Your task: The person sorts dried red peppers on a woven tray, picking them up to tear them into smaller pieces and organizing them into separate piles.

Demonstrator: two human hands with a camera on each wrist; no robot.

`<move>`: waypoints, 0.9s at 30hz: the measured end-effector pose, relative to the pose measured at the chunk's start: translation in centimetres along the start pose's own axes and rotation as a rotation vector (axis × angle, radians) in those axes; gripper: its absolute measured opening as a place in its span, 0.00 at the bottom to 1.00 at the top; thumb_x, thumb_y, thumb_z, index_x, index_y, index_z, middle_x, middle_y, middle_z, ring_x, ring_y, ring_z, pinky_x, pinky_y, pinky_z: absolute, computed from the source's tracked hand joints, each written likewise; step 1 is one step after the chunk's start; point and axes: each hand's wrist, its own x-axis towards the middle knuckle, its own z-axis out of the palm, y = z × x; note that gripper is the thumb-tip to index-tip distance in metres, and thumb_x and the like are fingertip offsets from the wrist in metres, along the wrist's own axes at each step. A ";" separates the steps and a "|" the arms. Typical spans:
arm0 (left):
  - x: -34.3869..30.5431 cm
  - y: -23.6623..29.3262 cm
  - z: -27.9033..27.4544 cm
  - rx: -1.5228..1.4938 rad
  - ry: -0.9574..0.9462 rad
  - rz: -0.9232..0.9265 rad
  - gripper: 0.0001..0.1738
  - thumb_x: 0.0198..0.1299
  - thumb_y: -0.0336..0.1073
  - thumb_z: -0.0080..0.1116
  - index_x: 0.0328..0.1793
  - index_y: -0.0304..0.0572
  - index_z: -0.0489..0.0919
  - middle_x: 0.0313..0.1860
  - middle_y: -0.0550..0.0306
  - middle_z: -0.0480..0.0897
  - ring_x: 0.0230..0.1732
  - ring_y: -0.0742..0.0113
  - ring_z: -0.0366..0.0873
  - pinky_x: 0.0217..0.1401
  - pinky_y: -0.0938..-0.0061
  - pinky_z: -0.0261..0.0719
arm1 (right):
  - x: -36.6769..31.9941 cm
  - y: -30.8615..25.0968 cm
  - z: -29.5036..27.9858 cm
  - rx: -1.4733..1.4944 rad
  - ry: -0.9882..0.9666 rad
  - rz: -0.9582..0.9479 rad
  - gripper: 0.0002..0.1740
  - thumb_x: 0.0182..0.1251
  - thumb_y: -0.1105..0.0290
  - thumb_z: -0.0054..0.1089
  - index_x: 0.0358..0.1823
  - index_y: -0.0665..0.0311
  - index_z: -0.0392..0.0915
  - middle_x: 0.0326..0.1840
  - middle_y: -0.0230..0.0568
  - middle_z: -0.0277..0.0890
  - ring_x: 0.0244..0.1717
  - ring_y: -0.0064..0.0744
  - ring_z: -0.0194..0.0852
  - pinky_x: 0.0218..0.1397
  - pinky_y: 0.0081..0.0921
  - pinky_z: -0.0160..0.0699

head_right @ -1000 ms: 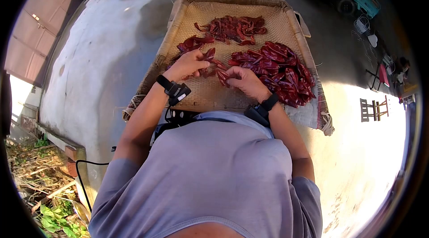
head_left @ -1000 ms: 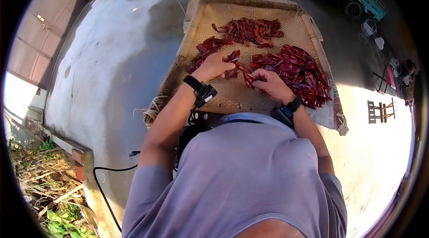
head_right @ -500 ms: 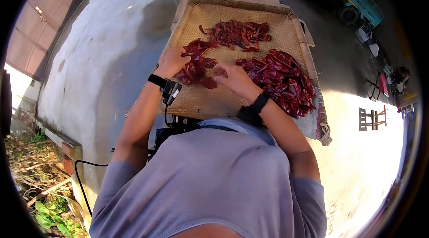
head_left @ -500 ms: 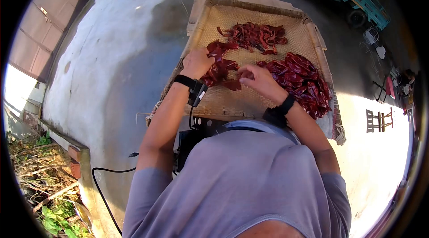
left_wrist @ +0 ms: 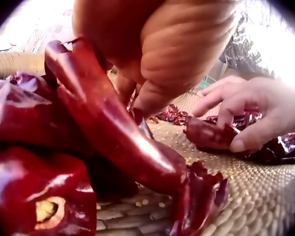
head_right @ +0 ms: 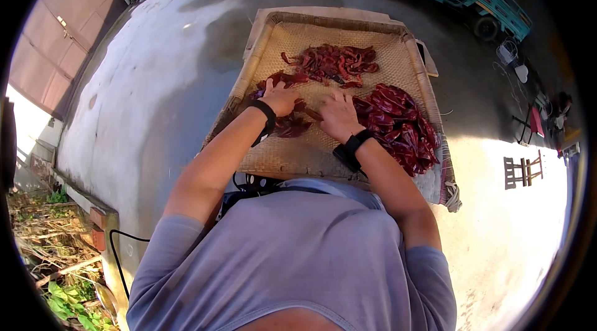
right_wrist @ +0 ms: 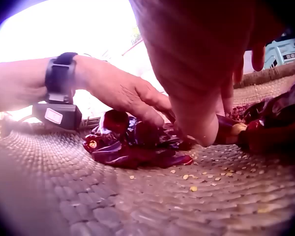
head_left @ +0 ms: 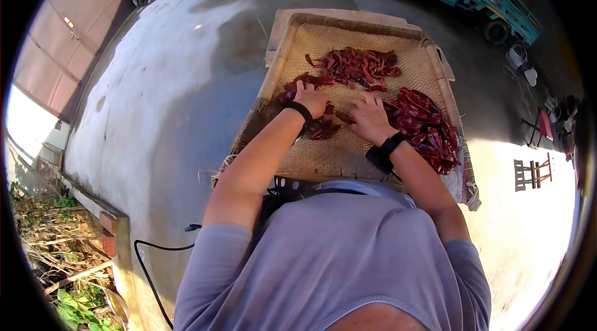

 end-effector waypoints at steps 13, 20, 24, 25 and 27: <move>-0.7 -0.6 -1.9 0.209 -0.002 -0.212 0.10 0.71 0.37 0.57 0.51 0.46 0.86 0.54 0.52 0.85 0.67 0.50 0.72 0.74 0.49 0.60 | -1.3 5.4 -3.4 0.261 -0.016 0.268 0.18 0.69 0.57 0.64 0.54 0.59 0.81 0.61 0.41 0.74 0.72 0.51 0.57 0.74 0.52 0.57; -2.3 -2.7 -2.6 0.107 0.262 -0.263 0.15 0.62 0.35 0.63 0.54 0.45 0.85 0.55 0.48 0.83 0.66 0.45 0.73 0.72 0.43 0.63 | -0.6 4.7 -0.9 -0.130 0.028 0.166 0.22 0.63 0.51 0.69 0.50 0.60 0.85 0.61 0.42 0.74 0.76 0.49 0.54 0.77 0.55 0.50; -3.5 -0.6 -4.2 -0.153 0.235 -0.083 0.20 0.65 0.38 0.61 0.62 0.46 0.81 0.67 0.47 0.76 0.68 0.41 0.71 0.75 0.44 0.58 | 0.4 3.7 -0.4 -0.274 -0.263 0.210 0.30 0.66 0.47 0.66 0.61 0.61 0.80 0.65 0.41 0.71 0.75 0.49 0.55 0.81 0.60 0.44; -4.1 0.3 -4.8 -0.213 0.184 -0.050 0.21 0.64 0.38 0.61 0.63 0.46 0.81 0.68 0.46 0.76 0.69 0.41 0.70 0.75 0.43 0.59 | 0.5 3.9 0.3 -0.250 -0.254 0.206 0.29 0.66 0.48 0.66 0.60 0.61 0.80 0.64 0.41 0.72 0.75 0.49 0.56 0.81 0.60 0.44; -4.9 1.9 -5.7 -0.334 0.087 0.016 0.23 0.64 0.37 0.62 0.66 0.46 0.79 0.70 0.45 0.74 0.71 0.41 0.69 0.75 0.43 0.61 | 0.8 4.0 0.5 -0.205 -0.236 0.196 0.27 0.66 0.50 0.66 0.59 0.61 0.81 0.62 0.41 0.74 0.74 0.48 0.57 0.80 0.60 0.45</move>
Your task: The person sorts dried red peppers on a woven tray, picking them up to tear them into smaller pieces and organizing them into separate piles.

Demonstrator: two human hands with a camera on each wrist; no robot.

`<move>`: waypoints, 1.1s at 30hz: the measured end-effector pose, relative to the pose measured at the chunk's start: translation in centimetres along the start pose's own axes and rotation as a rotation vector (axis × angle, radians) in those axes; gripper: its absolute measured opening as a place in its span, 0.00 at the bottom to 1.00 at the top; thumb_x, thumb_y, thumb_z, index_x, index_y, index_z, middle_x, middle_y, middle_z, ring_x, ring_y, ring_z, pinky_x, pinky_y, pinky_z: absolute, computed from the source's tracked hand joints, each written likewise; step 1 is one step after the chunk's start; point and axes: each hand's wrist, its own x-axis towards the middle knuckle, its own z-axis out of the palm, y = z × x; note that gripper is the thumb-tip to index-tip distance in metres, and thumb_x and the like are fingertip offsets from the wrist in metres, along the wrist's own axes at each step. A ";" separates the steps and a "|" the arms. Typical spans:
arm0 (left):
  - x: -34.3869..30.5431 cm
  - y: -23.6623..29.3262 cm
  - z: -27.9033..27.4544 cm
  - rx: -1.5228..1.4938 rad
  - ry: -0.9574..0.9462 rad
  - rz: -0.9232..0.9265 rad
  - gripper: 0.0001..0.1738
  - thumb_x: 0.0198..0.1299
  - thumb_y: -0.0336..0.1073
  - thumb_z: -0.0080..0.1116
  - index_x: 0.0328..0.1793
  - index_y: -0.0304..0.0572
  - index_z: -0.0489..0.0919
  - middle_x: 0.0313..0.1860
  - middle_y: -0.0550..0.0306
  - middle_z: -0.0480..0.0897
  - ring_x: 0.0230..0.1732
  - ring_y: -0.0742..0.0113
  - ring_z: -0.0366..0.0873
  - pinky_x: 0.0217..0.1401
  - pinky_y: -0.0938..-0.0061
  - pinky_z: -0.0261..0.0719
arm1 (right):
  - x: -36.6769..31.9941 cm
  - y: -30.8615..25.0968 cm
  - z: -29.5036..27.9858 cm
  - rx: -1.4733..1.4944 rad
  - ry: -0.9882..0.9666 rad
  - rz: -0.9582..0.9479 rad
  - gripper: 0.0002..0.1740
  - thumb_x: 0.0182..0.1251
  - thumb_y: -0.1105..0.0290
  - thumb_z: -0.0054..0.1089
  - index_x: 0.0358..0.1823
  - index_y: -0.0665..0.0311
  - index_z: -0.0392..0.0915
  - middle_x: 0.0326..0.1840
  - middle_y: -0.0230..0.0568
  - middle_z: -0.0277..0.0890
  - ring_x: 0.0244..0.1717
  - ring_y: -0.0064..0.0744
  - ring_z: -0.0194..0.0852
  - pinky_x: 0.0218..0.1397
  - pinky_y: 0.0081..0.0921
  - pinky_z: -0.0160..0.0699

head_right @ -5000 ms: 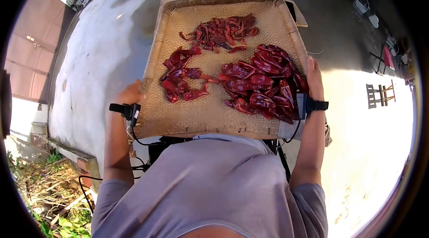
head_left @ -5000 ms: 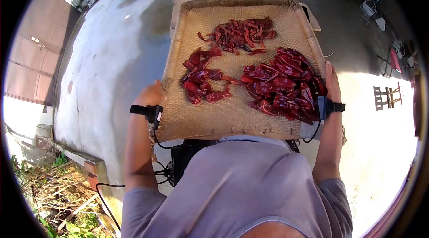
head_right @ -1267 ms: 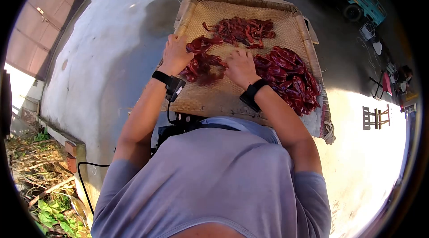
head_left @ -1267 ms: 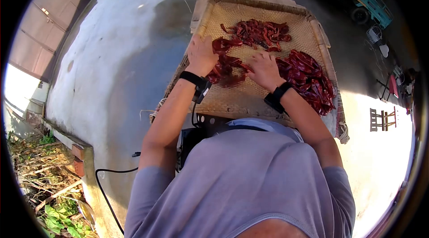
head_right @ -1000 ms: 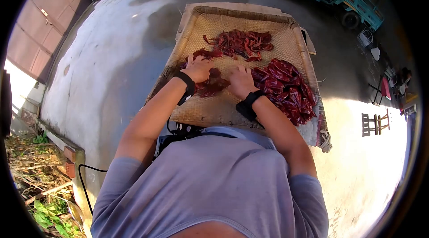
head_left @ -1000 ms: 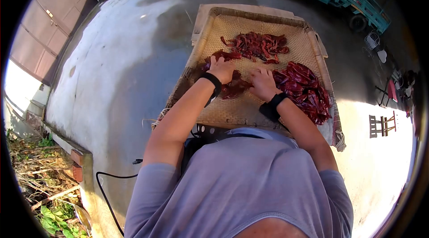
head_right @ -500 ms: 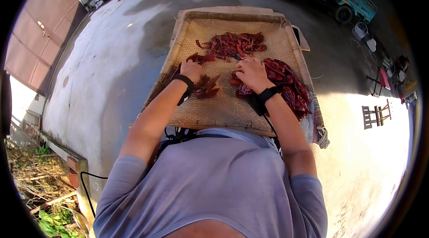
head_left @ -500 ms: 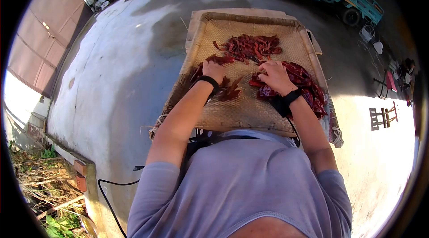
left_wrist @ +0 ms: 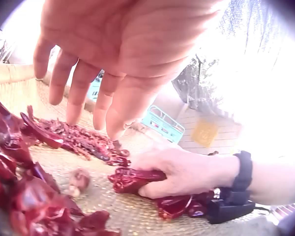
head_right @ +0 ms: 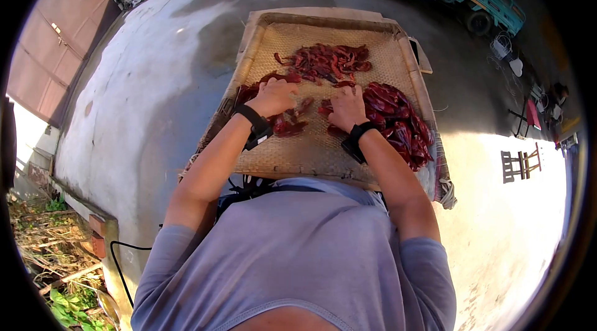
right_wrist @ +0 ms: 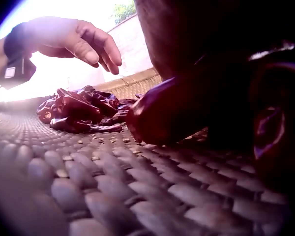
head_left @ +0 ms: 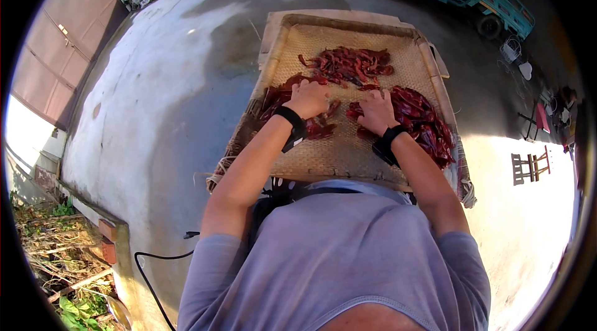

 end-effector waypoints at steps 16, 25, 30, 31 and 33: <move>-2.1 -0.1 2.5 -0.363 0.377 0.238 0.16 0.70 0.37 0.57 0.59 0.38 0.80 0.48 0.39 0.83 0.47 0.41 0.82 0.51 0.54 0.79 | -4.0 0.5 -3.2 1.270 0.097 -0.076 0.15 0.75 0.61 0.58 0.55 0.62 0.80 0.39 0.42 0.85 0.39 0.37 0.85 0.47 0.37 0.80; -0.3 -4.2 3.1 -0.358 0.313 -0.026 0.15 0.77 0.38 0.49 0.50 0.30 0.77 0.39 0.39 0.84 0.33 0.52 0.86 0.41 0.60 0.82 | -3.0 1.6 -2.4 0.366 0.301 0.035 0.12 0.74 0.65 0.59 0.53 0.59 0.82 0.51 0.39 0.80 0.60 0.43 0.72 0.64 0.47 0.67; 1.2 -7.2 4.6 -0.190 0.478 -0.011 0.15 0.77 0.38 0.46 0.45 0.33 0.78 0.26 0.41 0.83 0.31 0.48 0.85 0.40 0.55 0.81 | -1.2 0.6 -1.3 0.080 0.142 0.031 0.16 0.68 0.62 0.67 0.55 0.56 0.81 0.53 0.37 0.77 0.63 0.45 0.65 0.74 0.52 0.52; 1.2 -7.5 4.4 -0.212 0.468 -0.053 0.13 0.74 0.36 0.48 0.45 0.34 0.79 0.28 0.39 0.84 0.34 0.44 0.85 0.42 0.51 0.81 | -1.2 0.3 -1.7 -0.016 0.066 0.036 0.17 0.67 0.62 0.69 0.56 0.56 0.81 0.53 0.38 0.77 0.63 0.45 0.65 0.74 0.54 0.52; 1.1 -7.8 3.9 -0.255 0.440 -0.137 0.10 0.70 0.32 0.51 0.44 0.36 0.82 0.32 0.35 0.84 0.41 0.36 0.85 0.47 0.45 0.82 | -0.4 0.4 0.3 -0.006 0.077 0.044 0.17 0.66 0.61 0.70 0.54 0.56 0.81 0.52 0.38 0.77 0.63 0.44 0.65 0.74 0.56 0.51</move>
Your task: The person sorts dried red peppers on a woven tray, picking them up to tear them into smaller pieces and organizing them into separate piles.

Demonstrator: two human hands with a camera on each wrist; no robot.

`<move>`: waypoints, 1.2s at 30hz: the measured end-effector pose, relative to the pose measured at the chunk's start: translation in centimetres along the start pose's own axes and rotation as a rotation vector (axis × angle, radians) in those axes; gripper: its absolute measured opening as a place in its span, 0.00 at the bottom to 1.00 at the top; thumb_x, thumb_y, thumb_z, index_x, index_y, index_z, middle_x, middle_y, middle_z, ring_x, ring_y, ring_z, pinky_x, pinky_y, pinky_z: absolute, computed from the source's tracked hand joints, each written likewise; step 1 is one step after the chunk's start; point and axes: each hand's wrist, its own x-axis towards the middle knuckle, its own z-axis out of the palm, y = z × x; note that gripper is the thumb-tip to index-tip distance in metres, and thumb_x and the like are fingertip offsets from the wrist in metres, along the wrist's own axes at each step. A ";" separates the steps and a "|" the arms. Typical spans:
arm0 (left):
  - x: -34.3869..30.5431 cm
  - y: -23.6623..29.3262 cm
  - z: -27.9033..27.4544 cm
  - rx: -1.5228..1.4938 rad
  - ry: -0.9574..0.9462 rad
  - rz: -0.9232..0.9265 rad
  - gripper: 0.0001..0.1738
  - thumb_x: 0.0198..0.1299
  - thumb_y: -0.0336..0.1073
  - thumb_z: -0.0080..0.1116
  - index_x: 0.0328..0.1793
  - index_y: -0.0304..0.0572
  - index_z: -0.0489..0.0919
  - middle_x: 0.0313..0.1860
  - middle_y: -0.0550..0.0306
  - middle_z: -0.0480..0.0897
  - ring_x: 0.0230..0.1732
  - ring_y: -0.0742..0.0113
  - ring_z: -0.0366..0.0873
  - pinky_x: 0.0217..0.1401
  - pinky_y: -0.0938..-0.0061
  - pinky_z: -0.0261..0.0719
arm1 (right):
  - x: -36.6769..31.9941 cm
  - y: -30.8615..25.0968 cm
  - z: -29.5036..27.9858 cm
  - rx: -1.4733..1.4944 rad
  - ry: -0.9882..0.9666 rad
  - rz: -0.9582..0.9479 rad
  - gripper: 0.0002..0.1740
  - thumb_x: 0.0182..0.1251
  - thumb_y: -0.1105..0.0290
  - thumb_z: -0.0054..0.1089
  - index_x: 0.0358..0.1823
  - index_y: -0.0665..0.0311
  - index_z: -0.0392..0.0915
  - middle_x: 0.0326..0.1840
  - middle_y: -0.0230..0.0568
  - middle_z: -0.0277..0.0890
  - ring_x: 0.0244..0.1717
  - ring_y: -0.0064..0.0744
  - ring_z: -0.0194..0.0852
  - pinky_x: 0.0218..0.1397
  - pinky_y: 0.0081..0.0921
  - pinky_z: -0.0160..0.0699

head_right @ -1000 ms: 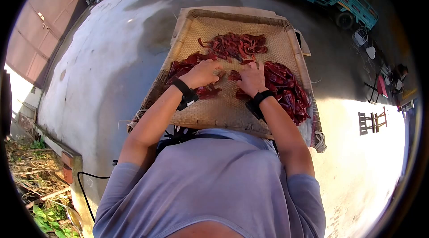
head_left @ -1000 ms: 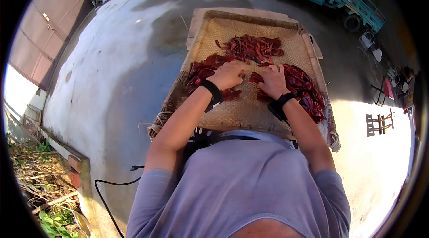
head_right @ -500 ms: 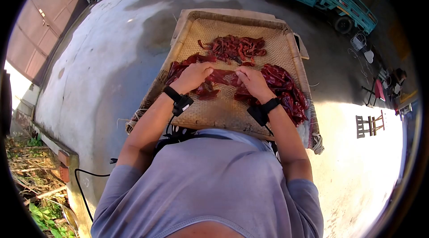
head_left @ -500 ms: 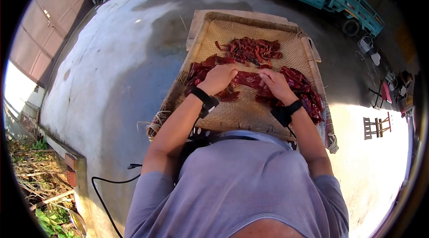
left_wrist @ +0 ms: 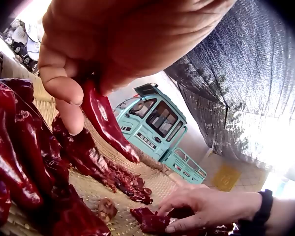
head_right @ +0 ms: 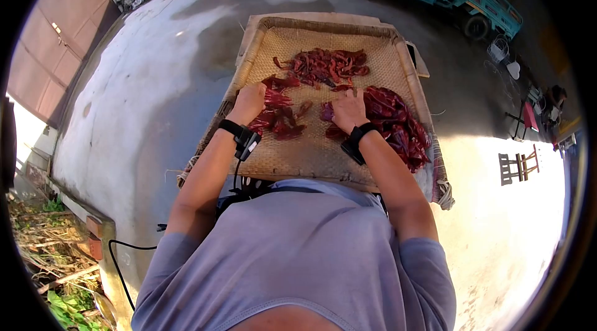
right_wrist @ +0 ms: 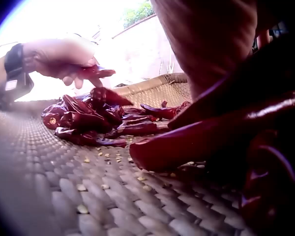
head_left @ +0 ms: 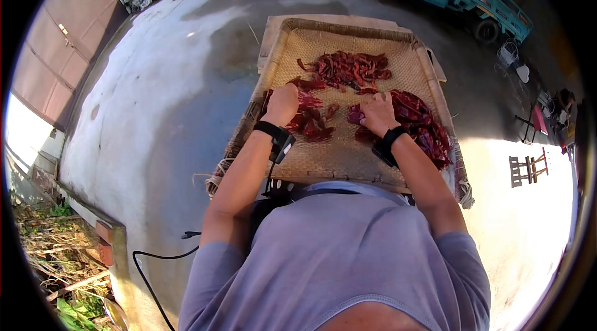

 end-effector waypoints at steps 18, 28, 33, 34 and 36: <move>-2.4 7.2 -1.3 -0.180 0.020 0.187 0.16 0.64 0.39 0.63 0.54 0.40 0.84 0.44 0.46 0.88 0.44 0.51 0.86 0.48 0.61 0.82 | -0.3 0.0 -4.5 1.008 0.202 0.005 0.16 0.71 0.56 0.63 0.48 0.61 0.84 0.44 0.41 0.84 0.50 0.43 0.79 0.57 0.45 0.73; -2.8 4.0 -2.9 0.154 0.101 -0.134 0.24 0.61 0.38 0.66 0.63 0.43 0.78 0.66 0.38 0.75 0.65 0.43 0.75 0.63 0.55 0.76 | 1.5 -0.8 -0.3 0.038 -0.170 0.006 0.19 0.69 0.53 0.67 0.47 0.62 0.86 0.60 0.45 0.74 0.68 0.50 0.58 0.73 0.54 0.52; -2.0 5.1 -2.7 -0.115 -0.270 0.155 0.30 0.63 0.38 0.64 0.72 0.45 0.73 0.65 0.42 0.75 0.59 0.49 0.78 0.62 0.60 0.77 | 1.2 -0.3 -0.5 0.187 0.098 0.001 0.16 0.70 0.57 0.66 0.47 0.61 0.86 0.60 0.41 0.76 0.66 0.48 0.62 0.71 0.51 0.57; -2.3 5.8 -2.3 -0.196 -0.214 0.227 0.28 0.63 0.37 0.64 0.71 0.44 0.75 0.63 0.43 0.76 0.57 0.50 0.79 0.60 0.61 0.77 | 0.8 -0.3 -1.4 0.283 0.154 -0.013 0.15 0.70 0.58 0.66 0.48 0.61 0.86 0.59 0.40 0.77 0.65 0.47 0.63 0.70 0.49 0.58; -3.1 7.0 -1.3 -0.358 -0.105 0.372 0.25 0.63 0.35 0.63 0.67 0.42 0.78 0.59 0.43 0.79 0.53 0.51 0.81 0.56 0.63 0.79 | 0.9 -0.1 -2.2 0.494 0.211 -0.176 0.14 0.69 0.58 0.65 0.45 0.61 0.87 0.53 0.39 0.79 0.63 0.46 0.65 0.69 0.50 0.59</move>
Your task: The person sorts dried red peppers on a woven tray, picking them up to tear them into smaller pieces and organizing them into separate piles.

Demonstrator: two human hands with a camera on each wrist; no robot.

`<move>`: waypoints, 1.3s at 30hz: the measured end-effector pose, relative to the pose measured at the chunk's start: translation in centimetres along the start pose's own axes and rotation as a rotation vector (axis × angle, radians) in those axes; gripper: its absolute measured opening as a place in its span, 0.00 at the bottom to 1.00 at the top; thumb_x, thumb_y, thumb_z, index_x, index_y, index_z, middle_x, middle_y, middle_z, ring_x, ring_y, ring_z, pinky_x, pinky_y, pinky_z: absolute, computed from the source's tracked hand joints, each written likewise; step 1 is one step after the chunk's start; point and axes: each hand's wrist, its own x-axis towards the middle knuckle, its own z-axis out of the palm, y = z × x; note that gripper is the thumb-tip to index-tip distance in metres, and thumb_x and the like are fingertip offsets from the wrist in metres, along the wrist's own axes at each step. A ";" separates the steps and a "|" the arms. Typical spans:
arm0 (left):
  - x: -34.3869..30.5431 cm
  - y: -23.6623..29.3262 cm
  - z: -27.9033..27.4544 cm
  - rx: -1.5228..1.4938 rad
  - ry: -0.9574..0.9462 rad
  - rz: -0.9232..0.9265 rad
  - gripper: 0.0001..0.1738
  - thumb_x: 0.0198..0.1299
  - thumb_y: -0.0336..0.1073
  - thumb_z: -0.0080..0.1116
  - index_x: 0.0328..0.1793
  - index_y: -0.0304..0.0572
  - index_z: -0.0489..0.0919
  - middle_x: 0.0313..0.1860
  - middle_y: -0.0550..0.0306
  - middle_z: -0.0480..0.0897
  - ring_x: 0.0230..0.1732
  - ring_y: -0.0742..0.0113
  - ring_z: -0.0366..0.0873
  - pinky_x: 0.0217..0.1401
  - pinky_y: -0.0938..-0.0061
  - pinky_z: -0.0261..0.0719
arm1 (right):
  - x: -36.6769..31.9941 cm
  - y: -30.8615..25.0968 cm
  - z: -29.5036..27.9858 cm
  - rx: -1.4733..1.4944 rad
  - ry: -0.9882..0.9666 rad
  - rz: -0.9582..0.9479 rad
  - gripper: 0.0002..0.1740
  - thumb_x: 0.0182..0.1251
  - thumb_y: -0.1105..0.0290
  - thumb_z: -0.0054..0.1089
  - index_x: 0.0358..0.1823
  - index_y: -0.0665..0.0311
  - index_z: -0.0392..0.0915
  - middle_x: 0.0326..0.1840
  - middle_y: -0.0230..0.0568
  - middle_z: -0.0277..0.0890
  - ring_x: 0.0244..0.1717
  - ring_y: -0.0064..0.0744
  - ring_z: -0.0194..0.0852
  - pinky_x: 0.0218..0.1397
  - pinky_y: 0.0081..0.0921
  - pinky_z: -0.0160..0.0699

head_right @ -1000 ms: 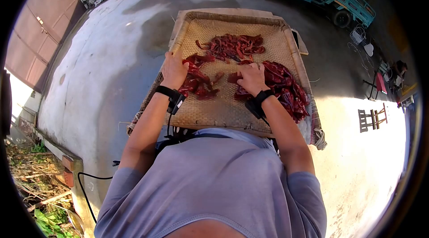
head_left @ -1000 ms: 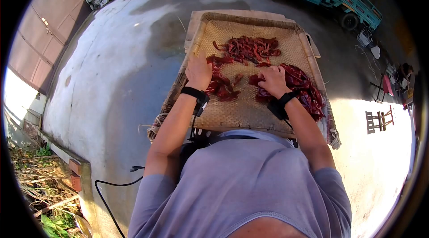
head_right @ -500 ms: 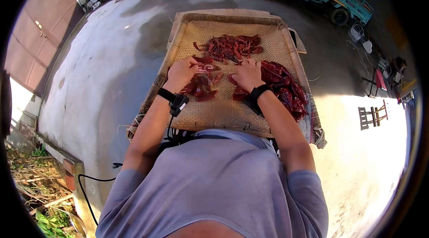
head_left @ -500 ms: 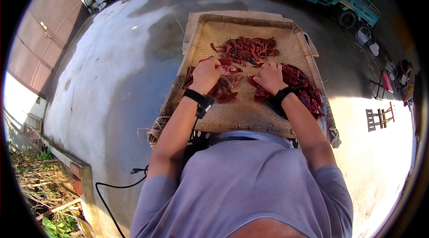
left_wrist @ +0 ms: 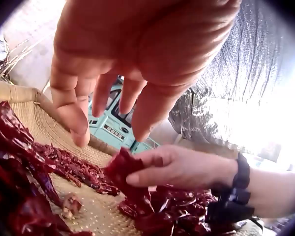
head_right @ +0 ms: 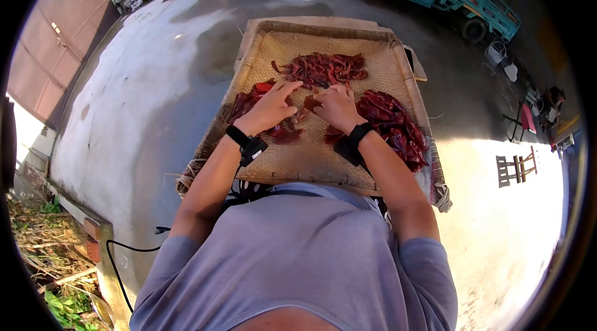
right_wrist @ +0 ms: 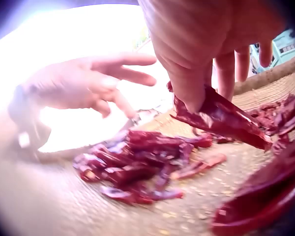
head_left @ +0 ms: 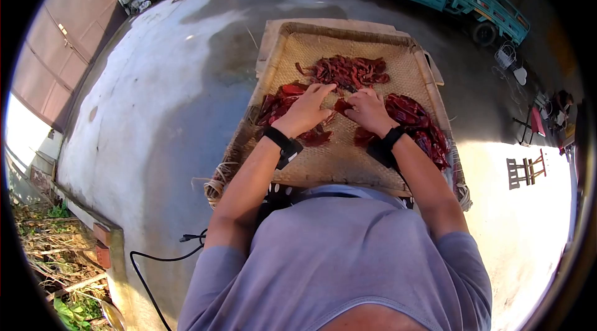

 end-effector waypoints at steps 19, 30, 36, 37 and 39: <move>0.1 0.2 1.0 0.122 -0.383 -0.086 0.23 0.63 0.38 0.64 0.64 0.39 0.78 0.63 0.41 0.76 0.63 0.46 0.76 0.65 0.58 0.76 | -6.3 2.2 -0.6 -0.213 -0.144 -0.023 0.17 0.64 0.58 0.68 0.50 0.58 0.85 0.55 0.34 0.80 0.70 0.41 0.63 0.74 0.49 0.52; 0.5 1.5 3.4 0.039 -0.273 -0.080 0.14 0.64 0.36 0.64 0.53 0.39 0.82 0.51 0.45 0.82 0.49 0.52 0.83 0.50 0.61 0.80 | -6.8 0.2 -2.3 0.263 0.035 -0.053 0.14 0.74 0.57 0.58 0.47 0.60 0.80 0.38 0.49 0.83 0.40 0.53 0.82 0.42 0.46 0.77; -0.3 1.5 -0.9 0.363 -0.069 -0.294 0.15 0.64 0.36 0.64 0.55 0.41 0.81 0.50 0.48 0.81 0.49 0.54 0.83 0.50 0.59 0.80 | -6.9 1.9 -2.8 0.095 0.111 0.071 0.14 0.75 0.58 0.55 0.46 0.61 0.80 0.36 0.48 0.84 0.40 0.54 0.82 0.44 0.46 0.77; -0.3 1.2 -1.1 0.455 0.008 -0.328 0.17 0.64 0.37 0.64 0.58 0.41 0.79 0.52 0.47 0.80 0.49 0.53 0.83 0.51 0.59 0.80 | -6.5 2.3 -2.3 0.050 0.102 0.060 0.13 0.75 0.58 0.55 0.46 0.61 0.80 0.36 0.48 0.84 0.41 0.54 0.82 0.45 0.46 0.77; -0.4 1.2 -0.5 0.461 0.026 -0.356 0.29 0.65 0.38 0.64 0.72 0.44 0.70 0.67 0.43 0.71 0.52 0.51 0.82 0.57 0.58 0.80 | -6.0 2.4 -2.3 -0.040 0.083 0.038 0.13 0.76 0.59 0.54 0.46 0.61 0.79 0.36 0.48 0.84 0.42 0.54 0.82 0.45 0.46 0.77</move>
